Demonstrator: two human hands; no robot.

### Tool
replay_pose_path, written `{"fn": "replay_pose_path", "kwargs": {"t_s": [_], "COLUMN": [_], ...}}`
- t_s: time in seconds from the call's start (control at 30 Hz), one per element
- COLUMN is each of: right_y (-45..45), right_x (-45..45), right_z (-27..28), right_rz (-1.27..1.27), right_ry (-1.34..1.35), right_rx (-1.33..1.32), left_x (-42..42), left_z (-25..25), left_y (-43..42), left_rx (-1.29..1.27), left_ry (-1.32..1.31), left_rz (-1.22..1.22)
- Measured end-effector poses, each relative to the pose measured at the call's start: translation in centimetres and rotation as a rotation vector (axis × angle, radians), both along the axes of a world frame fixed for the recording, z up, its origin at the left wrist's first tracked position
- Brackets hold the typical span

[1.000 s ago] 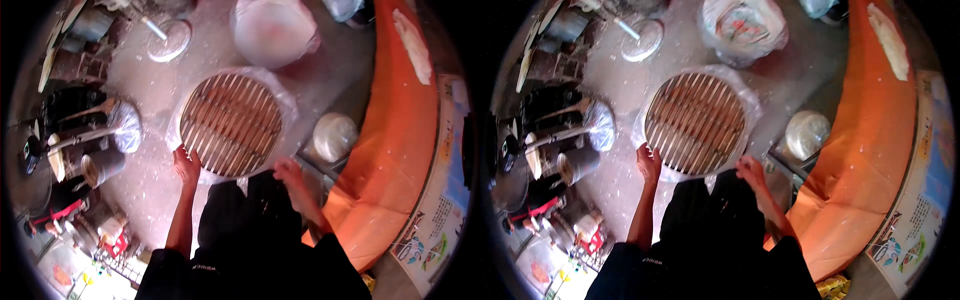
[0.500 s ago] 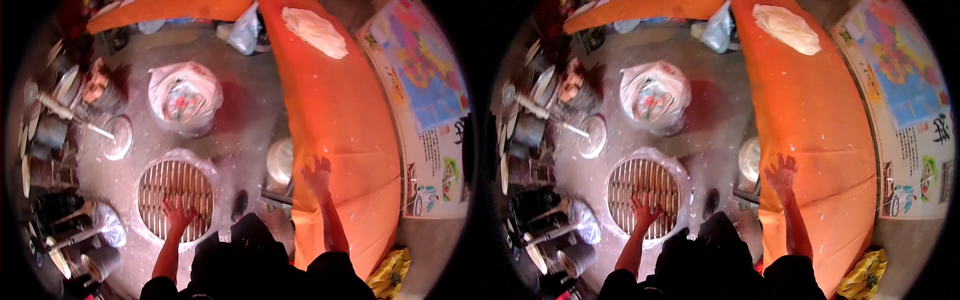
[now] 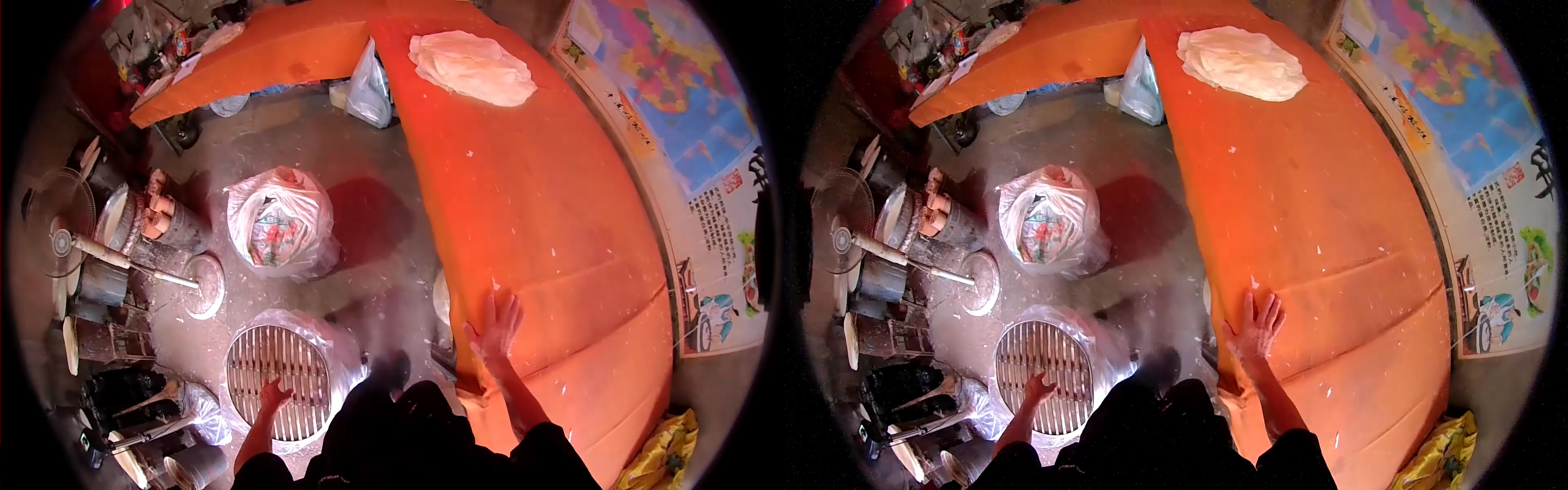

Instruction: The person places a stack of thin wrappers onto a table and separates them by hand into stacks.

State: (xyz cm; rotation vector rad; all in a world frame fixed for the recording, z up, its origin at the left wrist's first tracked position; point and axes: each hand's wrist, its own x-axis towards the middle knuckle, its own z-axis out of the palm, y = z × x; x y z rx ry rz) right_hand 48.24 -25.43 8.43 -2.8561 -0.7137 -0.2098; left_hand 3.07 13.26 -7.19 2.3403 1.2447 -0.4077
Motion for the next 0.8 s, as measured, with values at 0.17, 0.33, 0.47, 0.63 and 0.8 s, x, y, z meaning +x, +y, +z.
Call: {"fn": "replay_pose_path", "kwargs": {"t_s": [0.17, 0.33, 0.47, 0.63, 0.8], "right_y": [0.1, 0.6, 1.3, 7.7, 18.8], "right_x": [0.1, 0.5, 0.4, 4.9, 14.2], "right_z": [-0.5, -0.3, -0.1, 0.7, 2.1], "right_rz": [0.053, 0.085, 0.106, 0.052, 0.123], "right_ry": [-0.035, -0.064, -0.170, -0.174, -0.052], "right_rx": [0.027, 0.032, -0.067, 0.007, 0.145], "left_x": [5.1, 15.3, 22.9, 29.7, 39.0], "left_z": [3.9, 7.5, 6.8, 2.0, 4.3], "left_y": [-2.6, -3.7, 0.2, 9.4, 18.6], "left_rx": [0.126, 0.029, -0.162, -0.208, -0.294], "left_ry": [-0.320, -0.454, -0.432, -0.493, -0.560], "left_rz": [0.121, 0.077, 0.248, 0.081, 0.100]}}
